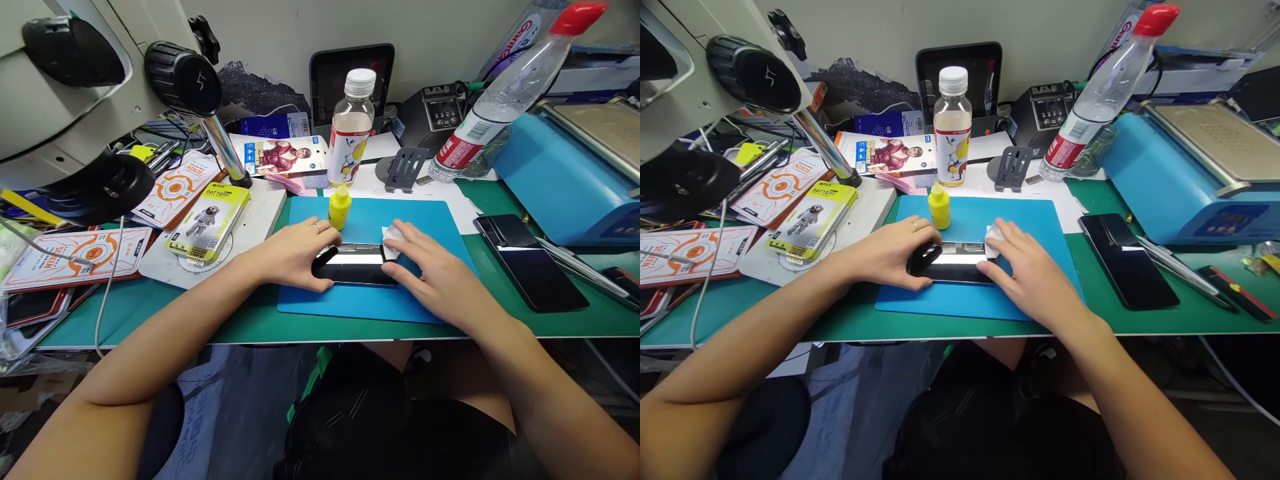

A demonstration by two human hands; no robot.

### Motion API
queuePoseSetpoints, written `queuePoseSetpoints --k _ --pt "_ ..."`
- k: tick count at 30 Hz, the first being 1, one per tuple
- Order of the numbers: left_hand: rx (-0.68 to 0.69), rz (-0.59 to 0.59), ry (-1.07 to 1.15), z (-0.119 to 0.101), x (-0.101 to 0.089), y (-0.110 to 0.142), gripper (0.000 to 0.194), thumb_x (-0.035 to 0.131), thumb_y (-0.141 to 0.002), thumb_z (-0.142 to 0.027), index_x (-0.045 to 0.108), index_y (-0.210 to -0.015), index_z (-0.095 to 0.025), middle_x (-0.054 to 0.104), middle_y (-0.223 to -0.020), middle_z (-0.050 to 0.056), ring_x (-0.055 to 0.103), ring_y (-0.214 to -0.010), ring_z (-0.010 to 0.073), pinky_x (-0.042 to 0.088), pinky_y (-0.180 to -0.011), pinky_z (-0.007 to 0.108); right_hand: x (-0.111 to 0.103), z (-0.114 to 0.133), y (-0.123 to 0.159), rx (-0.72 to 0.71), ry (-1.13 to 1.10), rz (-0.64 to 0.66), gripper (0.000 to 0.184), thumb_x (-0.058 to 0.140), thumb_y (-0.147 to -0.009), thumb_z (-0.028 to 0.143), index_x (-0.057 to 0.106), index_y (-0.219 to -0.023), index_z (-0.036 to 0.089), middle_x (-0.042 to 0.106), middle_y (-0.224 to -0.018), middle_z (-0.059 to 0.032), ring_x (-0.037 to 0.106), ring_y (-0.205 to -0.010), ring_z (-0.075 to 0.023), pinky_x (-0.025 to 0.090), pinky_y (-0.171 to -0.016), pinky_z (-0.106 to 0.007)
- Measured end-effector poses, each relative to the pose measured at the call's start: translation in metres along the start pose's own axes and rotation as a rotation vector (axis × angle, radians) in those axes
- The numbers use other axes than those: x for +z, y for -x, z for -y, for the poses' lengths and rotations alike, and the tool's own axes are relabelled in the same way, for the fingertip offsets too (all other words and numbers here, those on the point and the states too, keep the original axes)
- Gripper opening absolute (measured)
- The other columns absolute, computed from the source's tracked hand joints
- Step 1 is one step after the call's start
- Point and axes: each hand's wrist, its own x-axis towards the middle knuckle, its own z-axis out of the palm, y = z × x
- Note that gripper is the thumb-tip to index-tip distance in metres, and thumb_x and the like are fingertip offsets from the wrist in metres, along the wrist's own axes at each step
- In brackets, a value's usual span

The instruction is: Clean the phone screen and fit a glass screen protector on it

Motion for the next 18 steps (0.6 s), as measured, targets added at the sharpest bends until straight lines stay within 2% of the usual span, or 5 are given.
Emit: queuePoseSetpoints --k 3,5,10,14,18 --pt "-0.012 -0.020 0.000 -0.001 0.001 -0.001 0.049 0.074 -0.076 -0.045 0.055 -0.112 -0.019 0.062 -0.113 0.010 0.057 -0.102 0.0290 0.048 -0.088 0.039 -0.009 0.007 -0.022 0.078 -0.098 -0.127 0.051 0.054 -0.100 0.054 0.064 -0.138 0.023 0.045 -0.164 -0.0118 0.044 -0.149 -0.0381 0.045 -0.114 -0.061" --pt "-0.012 -0.038 0.000 -0.001 0.001 -0.001 0.047 0.075 -0.075 -0.045 0.054 -0.109 -0.019 0.062 -0.109 0.009 0.056 -0.100 0.0286 0.048 -0.087 0.038 -0.012 0.012 -0.046 0.088 -0.196 -0.172 0.052 0.059 -0.097 0.053 0.063 -0.140 0.024 0.057 -0.154 -0.0108 0.054 -0.141 -0.0370 0.048 -0.111 -0.060" --pt "-0.011 -0.080 0.036 0.000 -0.002 0.000 0.042 0.076 -0.076 -0.041 0.052 -0.103 -0.020 0.060 -0.101 0.006 0.055 -0.095 0.0263 0.046 -0.082 0.036 0.006 0.016 -0.102 -0.154 -0.447 0.008 0.055 0.070 -0.089 0.039 0.062 -0.140 0.020 0.066 -0.144 -0.0104 0.063 -0.128 -0.0317 0.049 -0.109 -0.053" --pt "-0.003 -0.071 0.075 0.003 -0.003 -0.001 0.040 0.077 -0.076 -0.039 0.052 -0.099 -0.021 0.059 -0.099 0.005 0.055 -0.095 0.0256 0.046 -0.083 0.035 0.021 0.012 -0.110 -0.167 -0.530 0.002 0.039 0.069 -0.090 0.038 0.070 -0.123 0.018 0.075 -0.126 -0.0100 0.069 -0.113 -0.0291 0.053 -0.100 -0.047" --pt "-0.016 -0.040 0.115 0.006 -0.004 -0.001 0.040 0.077 -0.077 -0.040 0.052 -0.101 -0.021 0.060 -0.101 0.005 0.055 -0.095 0.0252 0.046 -0.084 0.036 0.018 0.004 -0.102 -0.125 -0.512 -0.022 0.035 0.071 -0.087 0.039 0.072 -0.115 0.018 0.077 -0.117 -0.0093 0.070 -0.105 -0.0288 0.054 -0.095 -0.045"
